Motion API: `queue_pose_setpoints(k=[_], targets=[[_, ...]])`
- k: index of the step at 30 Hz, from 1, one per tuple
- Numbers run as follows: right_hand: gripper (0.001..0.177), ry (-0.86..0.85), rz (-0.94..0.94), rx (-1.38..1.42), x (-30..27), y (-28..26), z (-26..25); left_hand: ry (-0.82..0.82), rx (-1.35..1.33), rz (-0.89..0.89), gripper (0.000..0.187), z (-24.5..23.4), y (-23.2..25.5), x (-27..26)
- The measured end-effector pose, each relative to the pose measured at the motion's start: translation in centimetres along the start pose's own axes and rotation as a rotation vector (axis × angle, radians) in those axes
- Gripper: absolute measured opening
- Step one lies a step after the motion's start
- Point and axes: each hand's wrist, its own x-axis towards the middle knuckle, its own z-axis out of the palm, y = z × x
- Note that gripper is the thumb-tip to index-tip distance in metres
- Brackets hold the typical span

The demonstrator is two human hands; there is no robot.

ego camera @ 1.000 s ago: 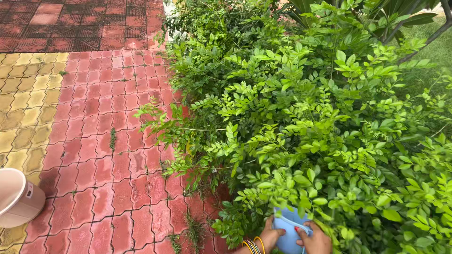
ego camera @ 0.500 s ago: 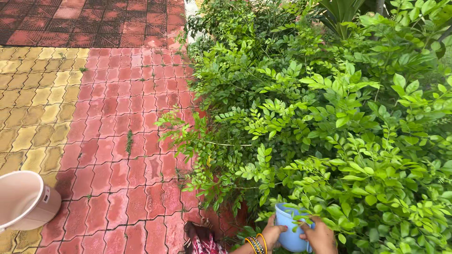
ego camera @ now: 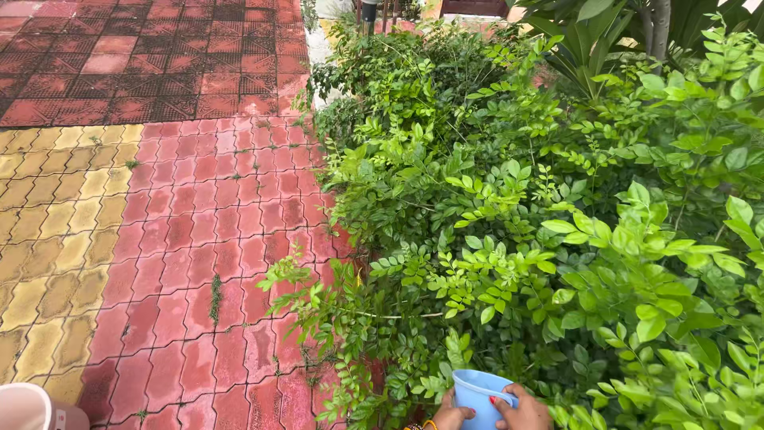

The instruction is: The person waters various green bushes along a tiled path by hand using a small blue cup.

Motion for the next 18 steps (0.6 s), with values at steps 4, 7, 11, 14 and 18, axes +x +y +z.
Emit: queue_pose_setpoints(k=[4,7,11,14,18], targets=[[0.040,0.041,0.043,0.002,2.8,-3.5,0.9,0.055,-0.016,-0.094,0.099,-0.9,4.8,1.4],[0.041,0.013,0.002,-0.031,4.3,-6.1,-0.1,0.067,-0.004,-0.211,0.096,-1.3,8.5,1.0],[0.043,0.027,0.019,0.039,6.2,-9.7,-0.6,0.043,-0.070,-0.213,0.094,-1.8,11.7,2.7],[0.041,0.018,-0.030,0.061,7.9,-12.1,-0.7,0.027,-0.034,-0.264,0.095,-2.7,13.4,4.6],[0.041,0.013,0.005,0.026,10.7,-15.3,-0.1,0.045,-0.054,-0.294,0.094,-4.3,15.7,7.7]])
